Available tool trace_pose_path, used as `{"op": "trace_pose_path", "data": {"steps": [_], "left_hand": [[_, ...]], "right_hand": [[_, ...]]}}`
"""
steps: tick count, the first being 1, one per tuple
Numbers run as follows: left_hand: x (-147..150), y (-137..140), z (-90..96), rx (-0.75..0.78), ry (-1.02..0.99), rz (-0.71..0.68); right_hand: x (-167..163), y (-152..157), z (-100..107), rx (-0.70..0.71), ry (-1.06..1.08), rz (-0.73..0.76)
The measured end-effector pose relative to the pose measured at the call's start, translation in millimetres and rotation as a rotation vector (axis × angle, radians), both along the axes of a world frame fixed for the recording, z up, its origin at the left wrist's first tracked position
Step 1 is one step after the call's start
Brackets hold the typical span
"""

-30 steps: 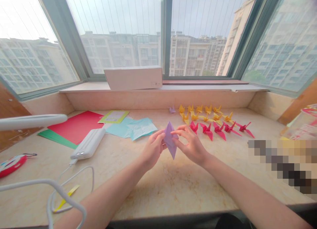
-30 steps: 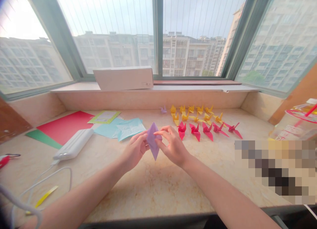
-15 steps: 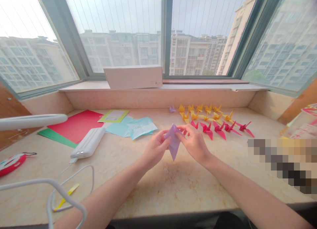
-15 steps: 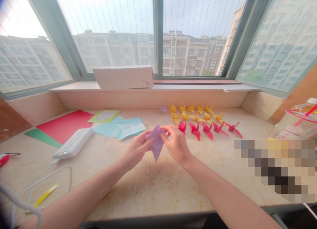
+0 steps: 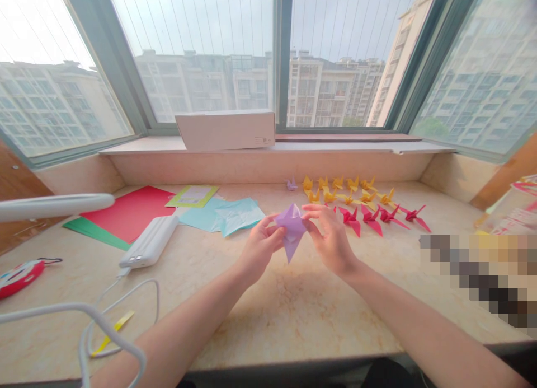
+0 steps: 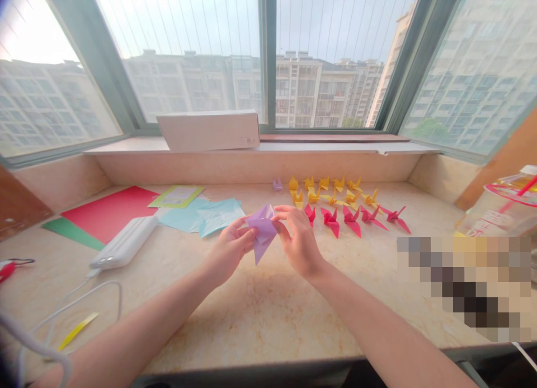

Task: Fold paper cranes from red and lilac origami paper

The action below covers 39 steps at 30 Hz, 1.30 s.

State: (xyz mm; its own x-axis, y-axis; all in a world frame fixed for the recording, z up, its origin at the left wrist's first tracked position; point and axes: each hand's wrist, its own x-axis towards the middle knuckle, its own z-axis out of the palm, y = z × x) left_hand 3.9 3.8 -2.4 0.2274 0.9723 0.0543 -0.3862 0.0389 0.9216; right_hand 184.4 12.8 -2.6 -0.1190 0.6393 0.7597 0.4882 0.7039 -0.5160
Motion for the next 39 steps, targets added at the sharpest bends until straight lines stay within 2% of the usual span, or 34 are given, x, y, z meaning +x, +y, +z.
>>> {"op": "trace_pose_path", "data": {"steps": [3,6,10,15,23,32,39], "left_hand": [[-0.4,0.8,1.3,0.018,-0.036,0.007],[1.0,-0.7,5.0,0.05,-0.045,0.017],[3.0,-2.5,7.7,0.055,-0.084,0.014],[4.3,-3.0,7.0,0.027,-0.169,-0.014],[8.3,-6.3,1.6,0.047,-0.102,-0.068],[4.3,-0.7,-0.1,0.043,-0.027,0.084],[-0.7,0.9,-2.2,0.128,0.189,0.265]], "right_hand": [[-1.0,-5.7,4.2,0.067,-0.105,0.045],[-2.5,-7.8,3.1,0.058,-0.183,0.097],[-3.0,-4.1,-0.2,0.027,-0.177,0.098],[0.3,-2.6,3.0,-0.014,-0.123,0.234],[1.0,-4.4,-1.2,0.011,-0.263,0.273],[-3.1,-12.0,2.4,-0.03,-0.418,0.227],[-5.9,-12.5,-2.0,0.015,-0.412,0.265]]}}
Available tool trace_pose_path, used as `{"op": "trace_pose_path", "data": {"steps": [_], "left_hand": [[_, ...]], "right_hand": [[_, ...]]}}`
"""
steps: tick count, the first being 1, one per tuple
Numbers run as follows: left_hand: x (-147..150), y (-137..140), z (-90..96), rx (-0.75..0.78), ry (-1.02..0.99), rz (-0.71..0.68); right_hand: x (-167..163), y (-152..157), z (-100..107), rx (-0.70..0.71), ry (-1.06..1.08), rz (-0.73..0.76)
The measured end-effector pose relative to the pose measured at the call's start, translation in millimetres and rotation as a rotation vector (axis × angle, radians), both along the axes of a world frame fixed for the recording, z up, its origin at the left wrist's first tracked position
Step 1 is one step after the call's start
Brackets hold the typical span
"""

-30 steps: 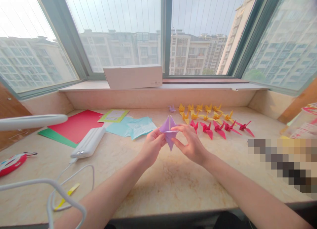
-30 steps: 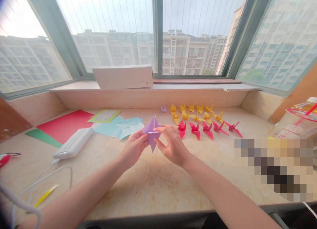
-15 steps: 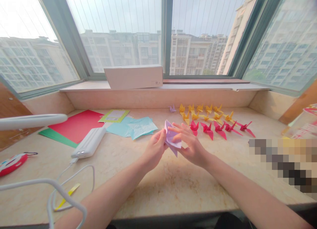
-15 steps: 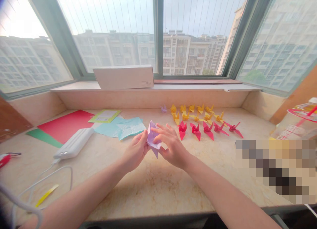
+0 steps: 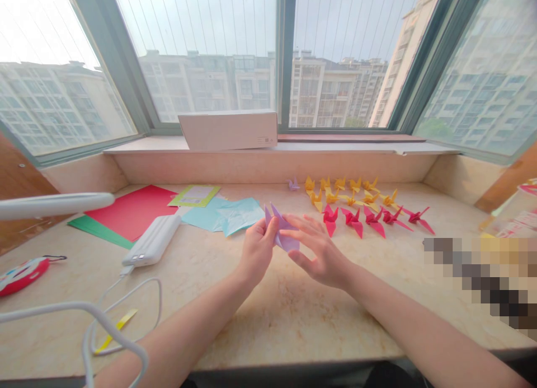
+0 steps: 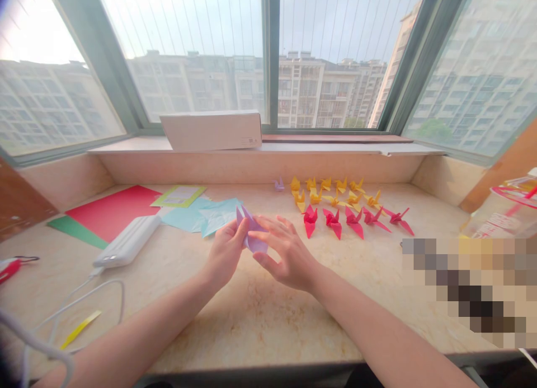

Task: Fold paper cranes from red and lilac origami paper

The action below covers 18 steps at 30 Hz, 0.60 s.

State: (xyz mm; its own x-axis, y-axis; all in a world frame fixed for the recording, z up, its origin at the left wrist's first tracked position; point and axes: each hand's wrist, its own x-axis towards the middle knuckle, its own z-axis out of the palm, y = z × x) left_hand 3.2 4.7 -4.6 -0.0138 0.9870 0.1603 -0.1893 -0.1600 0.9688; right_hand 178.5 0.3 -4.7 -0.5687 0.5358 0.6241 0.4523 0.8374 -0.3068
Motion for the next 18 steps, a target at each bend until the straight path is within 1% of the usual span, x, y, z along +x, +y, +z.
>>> {"op": "trace_pose_path", "data": {"steps": [4,8,11,14,16,18], "left_hand": [[-1.1,1.4,-3.5,0.048,0.11,0.023],[-0.1,1.7,-6.6,0.054,0.13,0.0],[1.2,1.1,-7.4,0.056,0.083,-0.01],[2.7,0.8,-6.7,0.028,0.009,-0.04],[3.4,0.8,-5.2,0.007,-0.062,-0.058],[3.7,0.8,-2.9,0.0,-0.121,-0.061]], "right_hand": [[-2.6,-0.5,-2.1,0.008,-0.029,0.039],[-4.3,0.3,-5.9,0.023,-0.039,0.048],[-6.1,1.9,-10.8,0.034,-0.05,0.056],[-7.5,3.9,-14.8,0.031,-0.057,0.069],[-8.1,4.5,-15.5,0.039,-0.017,0.066],[-8.8,4.0,-14.1,0.038,0.066,0.035]]}}
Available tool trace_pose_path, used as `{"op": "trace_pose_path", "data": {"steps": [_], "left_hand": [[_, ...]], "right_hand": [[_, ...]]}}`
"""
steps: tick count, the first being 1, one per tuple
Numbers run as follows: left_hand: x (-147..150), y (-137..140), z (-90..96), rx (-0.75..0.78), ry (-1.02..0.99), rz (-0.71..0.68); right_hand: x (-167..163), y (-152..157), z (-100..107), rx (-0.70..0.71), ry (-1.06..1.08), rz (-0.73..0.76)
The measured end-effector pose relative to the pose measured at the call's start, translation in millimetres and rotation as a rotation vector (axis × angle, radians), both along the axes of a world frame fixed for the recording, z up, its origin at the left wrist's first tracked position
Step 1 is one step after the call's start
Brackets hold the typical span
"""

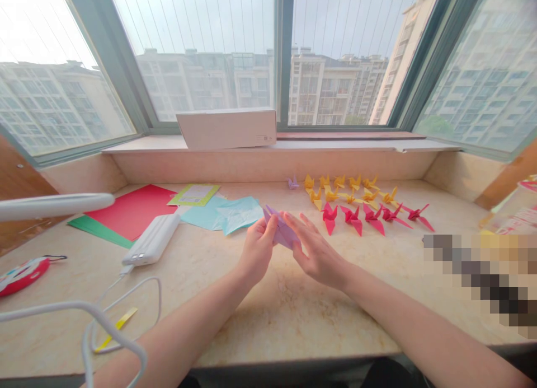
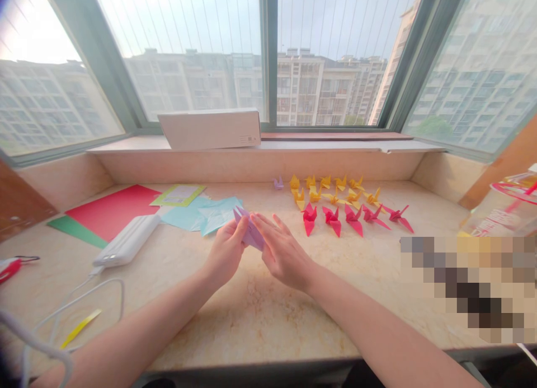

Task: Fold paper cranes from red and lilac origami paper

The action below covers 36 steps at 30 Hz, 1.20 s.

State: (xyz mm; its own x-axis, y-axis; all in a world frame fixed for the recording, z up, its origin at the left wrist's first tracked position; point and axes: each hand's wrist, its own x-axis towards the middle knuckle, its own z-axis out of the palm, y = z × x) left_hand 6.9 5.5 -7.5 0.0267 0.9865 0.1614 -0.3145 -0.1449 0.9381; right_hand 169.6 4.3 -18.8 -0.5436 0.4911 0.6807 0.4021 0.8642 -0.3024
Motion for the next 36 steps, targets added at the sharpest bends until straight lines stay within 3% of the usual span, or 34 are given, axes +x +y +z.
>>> {"op": "trace_pose_path", "data": {"steps": [5,8,11,18,25,33,36], "left_hand": [[1.0,-1.9,4.2,0.045,-0.021,0.012],[2.7,-4.3,3.4,0.092,0.032,0.004],[4.2,-5.9,1.0,0.115,0.06,0.008],[4.0,-3.7,-1.1,0.104,-0.069,0.043],[4.6,-3.1,-0.7,0.111,-0.147,0.069],[-5.6,3.6,12.8,0.092,-0.268,0.18],[-6.5,4.7,12.2,0.067,-0.232,0.154]], "right_hand": [[-1.6,-2.9,6.6,-0.118,0.246,-0.223],[-1.8,-3.0,7.5,-0.214,0.297,-0.274],[-2.0,-2.7,6.3,-0.236,0.308,-0.273],[-1.6,-2.9,6.2,-0.13,0.272,-0.264],[-3.5,-4.1,6.3,-0.175,0.26,-0.305],[1.1,-4.1,8.9,-0.058,0.165,-0.139],[2.8,-5.2,13.1,-0.096,0.269,-0.157]]}}
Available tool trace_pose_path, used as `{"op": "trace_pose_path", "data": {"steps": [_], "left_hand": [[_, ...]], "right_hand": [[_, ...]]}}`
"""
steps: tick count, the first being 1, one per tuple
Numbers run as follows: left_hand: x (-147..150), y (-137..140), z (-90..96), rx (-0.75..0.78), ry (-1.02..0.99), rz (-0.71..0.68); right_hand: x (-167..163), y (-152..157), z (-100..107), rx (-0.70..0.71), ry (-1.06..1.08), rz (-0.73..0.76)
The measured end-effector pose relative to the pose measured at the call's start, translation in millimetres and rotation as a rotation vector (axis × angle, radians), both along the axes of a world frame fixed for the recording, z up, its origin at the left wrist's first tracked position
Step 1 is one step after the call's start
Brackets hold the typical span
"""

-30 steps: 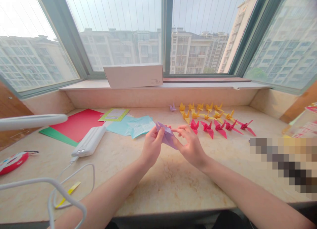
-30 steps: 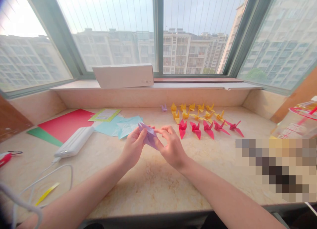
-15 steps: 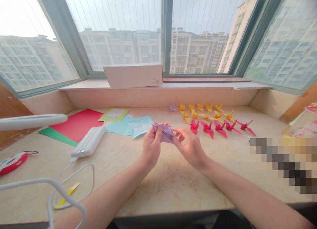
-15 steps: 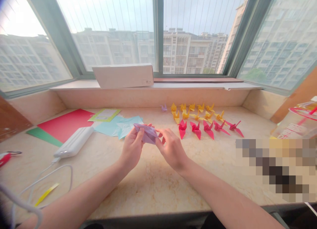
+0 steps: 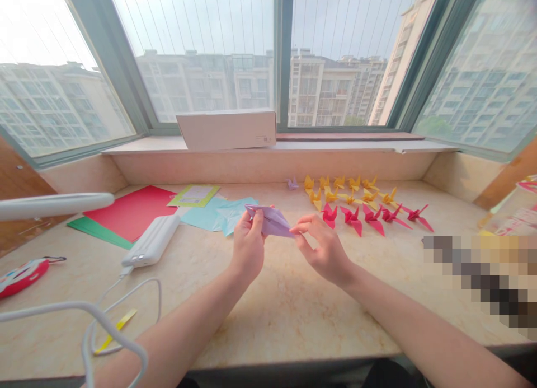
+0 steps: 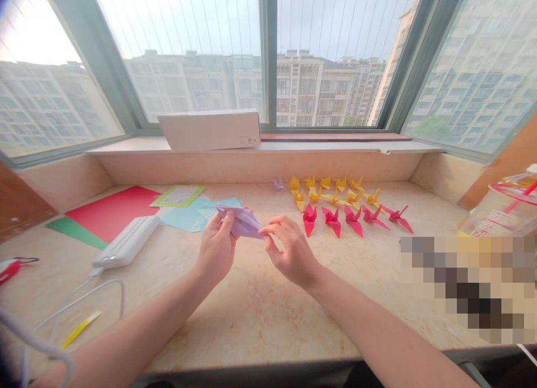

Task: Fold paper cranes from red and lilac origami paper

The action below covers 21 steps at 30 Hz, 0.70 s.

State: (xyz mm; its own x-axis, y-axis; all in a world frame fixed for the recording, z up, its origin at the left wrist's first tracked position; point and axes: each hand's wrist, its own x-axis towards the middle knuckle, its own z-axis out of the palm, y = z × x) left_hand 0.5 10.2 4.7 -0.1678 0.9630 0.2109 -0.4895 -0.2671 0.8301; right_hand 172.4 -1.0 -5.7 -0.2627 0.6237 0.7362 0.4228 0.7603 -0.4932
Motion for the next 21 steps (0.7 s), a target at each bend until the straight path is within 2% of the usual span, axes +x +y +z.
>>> {"op": "trace_pose_path", "data": {"steps": [2,6,9,12,17,21], "left_hand": [[2.4,-1.6,-2.7,-0.024,0.056,-0.045],[8.0,-6.6,-7.2,-0.036,0.163,-0.112],[7.2,-7.3,-7.3,-0.023,0.245,-0.119],[1.8,-4.6,-4.9,-0.023,0.319,-0.093],[-6.2,-1.4,1.8,-0.024,0.429,-0.034],[-4.7,-3.4,4.6,-0.023,0.462,-0.025]], "right_hand": [[-1.0,0.5,0.9,-0.146,0.126,0.013],[-5.9,7.2,-4.7,-0.629,0.315,0.214],[-6.3,12.7,-7.1,-0.798,0.395,0.246],[-1.7,15.5,-3.6,-0.782,0.408,0.168],[6.0,19.0,2.5,-0.676,0.324,0.107],[10.2,23.1,4.2,-0.582,0.414,0.016]]}}
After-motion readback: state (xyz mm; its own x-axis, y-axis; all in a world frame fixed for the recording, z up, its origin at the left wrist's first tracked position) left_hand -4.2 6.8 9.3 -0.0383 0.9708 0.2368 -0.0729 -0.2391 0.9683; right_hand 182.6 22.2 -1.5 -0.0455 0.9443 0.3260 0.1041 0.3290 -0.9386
